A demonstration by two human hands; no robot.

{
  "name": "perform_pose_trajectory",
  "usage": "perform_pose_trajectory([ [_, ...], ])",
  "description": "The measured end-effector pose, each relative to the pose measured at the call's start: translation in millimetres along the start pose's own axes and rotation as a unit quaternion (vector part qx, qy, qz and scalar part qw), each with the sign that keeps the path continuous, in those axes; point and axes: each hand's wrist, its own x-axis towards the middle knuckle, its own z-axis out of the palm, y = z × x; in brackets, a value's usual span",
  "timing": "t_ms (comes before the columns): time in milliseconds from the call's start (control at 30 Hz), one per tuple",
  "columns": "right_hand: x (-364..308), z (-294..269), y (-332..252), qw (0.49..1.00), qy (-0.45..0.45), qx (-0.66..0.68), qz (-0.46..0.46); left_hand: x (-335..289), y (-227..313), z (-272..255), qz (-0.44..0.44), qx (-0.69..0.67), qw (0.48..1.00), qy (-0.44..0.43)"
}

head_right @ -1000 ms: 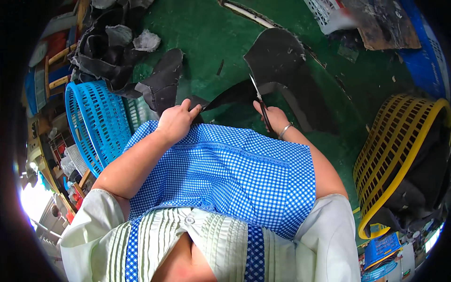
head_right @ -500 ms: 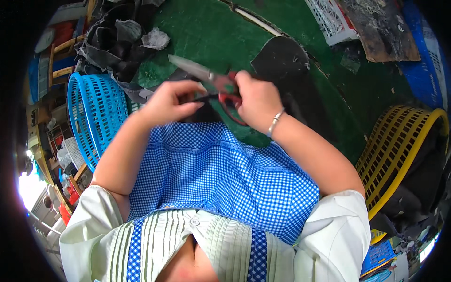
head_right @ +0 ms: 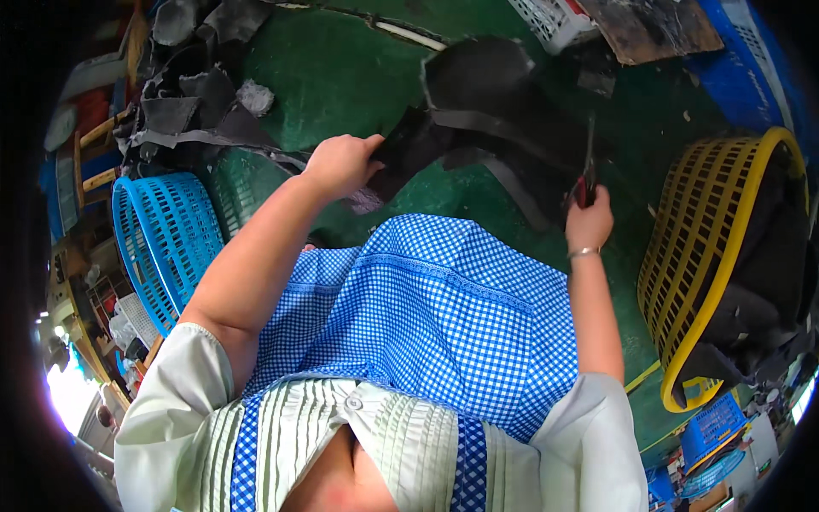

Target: Trimming excess material and lining from black synthetic shoe components using scissors.

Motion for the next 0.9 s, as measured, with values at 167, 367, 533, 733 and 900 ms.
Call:
perform_pose_trajectory([
  [167,-75.2,-12.7,-80.2,0.831,-0.356,0.343,0.255,-3.4,0.5,5.8,-0.029,0.019,0.998,-0.044],
  [367,-44.6,51.4,-94.8,0.759,-0.620,0.140,0.140,-17.0,-13.6,16.5,-0.015,0.021,1.000,-0.016],
  [533,-38.2,76.8,-121.9,0.751,-0.635,0.070,0.168,-26.6,-5.9,8.6,-0.052,0.036,0.997,-0.052],
  [733,-39.7,69.2,-128.0,0.722,-0.649,0.071,0.229,-32.4,-17.5,12.4,-0.106,0.030,0.994,-0.018],
  [900,-40.2,78.6,-144.3,0.675,-0.666,0.144,0.284,-40.8,-18.0,11.9,-0.099,0.019,0.995,-0.027],
])
